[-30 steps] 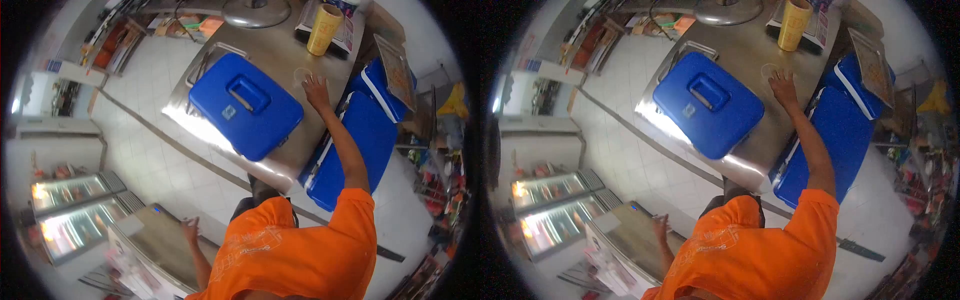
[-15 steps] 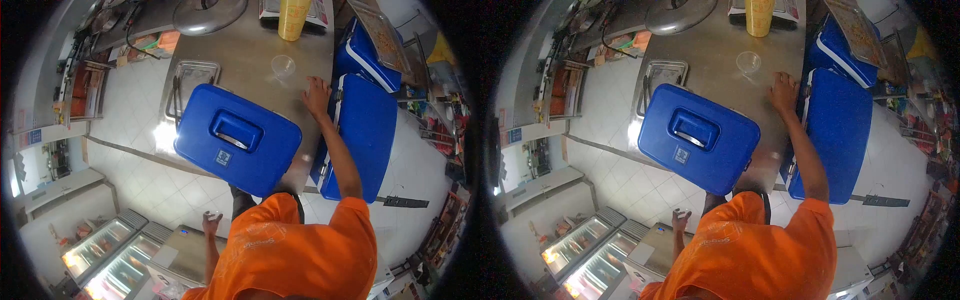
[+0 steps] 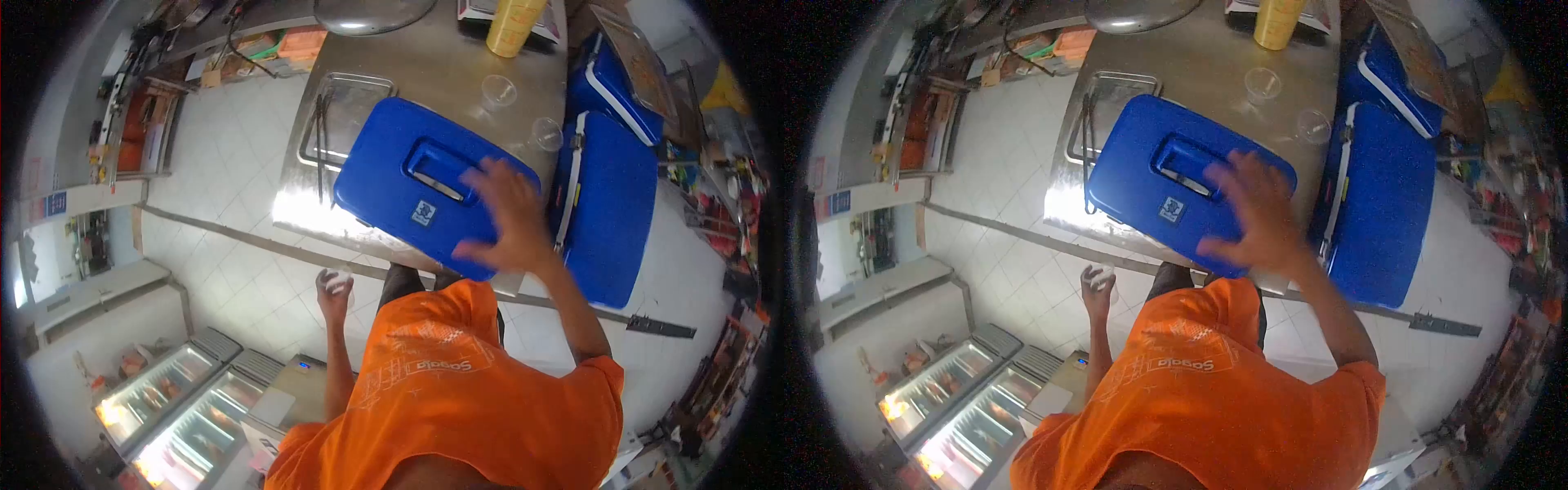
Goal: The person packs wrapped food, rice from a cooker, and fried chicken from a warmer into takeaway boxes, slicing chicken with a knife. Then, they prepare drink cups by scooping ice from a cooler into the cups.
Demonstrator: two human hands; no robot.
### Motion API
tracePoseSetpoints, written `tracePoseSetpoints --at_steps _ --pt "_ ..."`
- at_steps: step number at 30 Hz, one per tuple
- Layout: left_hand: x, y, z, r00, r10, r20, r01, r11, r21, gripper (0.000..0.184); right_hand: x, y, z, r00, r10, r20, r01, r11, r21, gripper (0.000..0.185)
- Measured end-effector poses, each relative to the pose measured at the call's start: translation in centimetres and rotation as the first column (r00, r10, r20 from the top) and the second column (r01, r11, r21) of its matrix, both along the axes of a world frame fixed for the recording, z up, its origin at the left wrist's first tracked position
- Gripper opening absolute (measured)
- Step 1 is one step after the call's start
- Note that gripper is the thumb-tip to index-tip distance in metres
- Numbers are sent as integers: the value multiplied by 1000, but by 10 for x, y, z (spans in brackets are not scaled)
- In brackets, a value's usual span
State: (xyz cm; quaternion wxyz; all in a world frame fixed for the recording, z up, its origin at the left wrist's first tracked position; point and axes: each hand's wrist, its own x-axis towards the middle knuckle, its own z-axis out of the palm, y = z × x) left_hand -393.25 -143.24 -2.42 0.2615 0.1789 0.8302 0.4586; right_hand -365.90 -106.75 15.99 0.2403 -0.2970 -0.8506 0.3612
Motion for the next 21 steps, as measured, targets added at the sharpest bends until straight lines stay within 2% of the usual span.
tracePoseSetpoints --at_steps 2,3,4,5,7,9,11,12,14,15,16,17,18,19,21 --pt "-24 9 -11 993 -113 -42 115 993 41 74 -26 -51 4 973 176 152 -179 984 7 81" --pt "-44 15 -26 976 -193 -97 199 978 65 76 -37 -69 0 955 188 231 -201 979 35 83" --pt "-50 30 -5 967 -230 -110 240 967 89 77 -45 -82 -6 935 190 298 -215 975 54 85" --pt "-60 40 7 964 -245 -105 251 967 48 77 -53 -91 -8 915 191 355 -229 971 67 88" --pt "-75 51 16 976 -211 -61 217 967 136 77 -57 -96 -1 875 210 437 -258 965 53 92" --pt "-86 55 27 964 -253 -83 263 953 148 76 -52 -85 26 831 259 492 -294 956 -8 96" --pt "-94 59 33 960 -273 -64 280 941 190 76 -37 -51 75 809 333 485 -317 941 -118 101" --pt "-96 60 35 960 -279 -33 279 934 222 75 -23 -25 98 826 368 428 -318 929 -188 103" --pt "-104 62 35 947 -321 3 307 911 275 76 5 27 129 898 366 244 -285 907 -311 89" --pt "-107 63 34 936 -350 -27 343 898 276 76 16 36 133 976 -8 216 58 972 -228 68" --pt "-111 65 32 923 -381 -57 381 882 277 77 19 68 130 888 -321 329 377 918 -124 56" --pt "-114 68 28 908 -410 -86 417 865 280 77 19 85 113 850 -476 225 405 864 298 45" --pt "-120 69 16 890 -428 -160 457 840 292 78 24 117 92 812 -538 225 352 760 546 40" --pt "-121 68 17 894 -423 -144 447 840 306 79 28 137 79 776 -596 208 262 605 752 35" --pt "-123 70 30 905 -410 -112 423 843 332 81 -30 81 100 755 -646 -113 449 383 808 31"
